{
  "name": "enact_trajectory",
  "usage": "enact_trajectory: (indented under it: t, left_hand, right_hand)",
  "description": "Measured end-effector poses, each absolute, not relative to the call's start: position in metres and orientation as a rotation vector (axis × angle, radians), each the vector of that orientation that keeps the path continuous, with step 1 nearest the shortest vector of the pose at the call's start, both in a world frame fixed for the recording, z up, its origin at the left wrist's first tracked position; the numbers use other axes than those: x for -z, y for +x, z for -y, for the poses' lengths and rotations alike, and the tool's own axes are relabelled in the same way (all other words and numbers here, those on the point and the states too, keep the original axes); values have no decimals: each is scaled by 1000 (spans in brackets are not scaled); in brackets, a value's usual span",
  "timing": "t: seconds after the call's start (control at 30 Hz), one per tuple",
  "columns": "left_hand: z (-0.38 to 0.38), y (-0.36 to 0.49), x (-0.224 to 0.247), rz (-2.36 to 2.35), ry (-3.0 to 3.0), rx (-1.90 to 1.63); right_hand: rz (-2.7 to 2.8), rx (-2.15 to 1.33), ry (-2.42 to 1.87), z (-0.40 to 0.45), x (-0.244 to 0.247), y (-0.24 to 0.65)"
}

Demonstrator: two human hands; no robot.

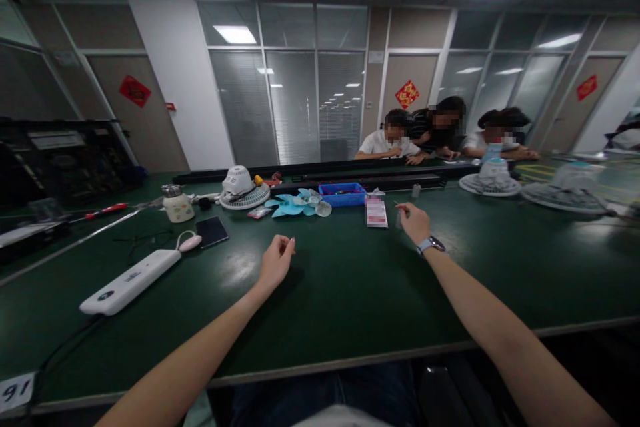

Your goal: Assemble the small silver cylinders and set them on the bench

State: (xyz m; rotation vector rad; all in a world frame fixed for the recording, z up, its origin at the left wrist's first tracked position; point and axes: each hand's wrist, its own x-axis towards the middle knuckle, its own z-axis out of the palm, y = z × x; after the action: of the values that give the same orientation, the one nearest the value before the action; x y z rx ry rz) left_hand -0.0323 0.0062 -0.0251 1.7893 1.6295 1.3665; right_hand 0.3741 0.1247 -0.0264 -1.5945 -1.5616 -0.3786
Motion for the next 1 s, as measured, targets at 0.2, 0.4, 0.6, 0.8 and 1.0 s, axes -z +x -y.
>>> enact_trajectory:
  t: [0.2,0.4,0.6,0.8,1.0]
  left_hand:
    - [-9,-34,30,-1608,1790,-1357]
    - [-11,-34,33,-1573,1794,-1345]
    - [-10,-33,32,-1549,1782,-1325]
    - [-7,-30,31,-1480,1819,-1323]
    - [4,-23,21,-1325,1986,-1297]
  right_hand:
    - [1535,355,-1621,-127,33,375]
    - [1449,159,-1718,-133,47,387]
    - [1462,125,-1614,-125,34,369]
    - [1569,-250,-1173,-74,15,270]
    - [1915,-700,-831,-1,18,186]
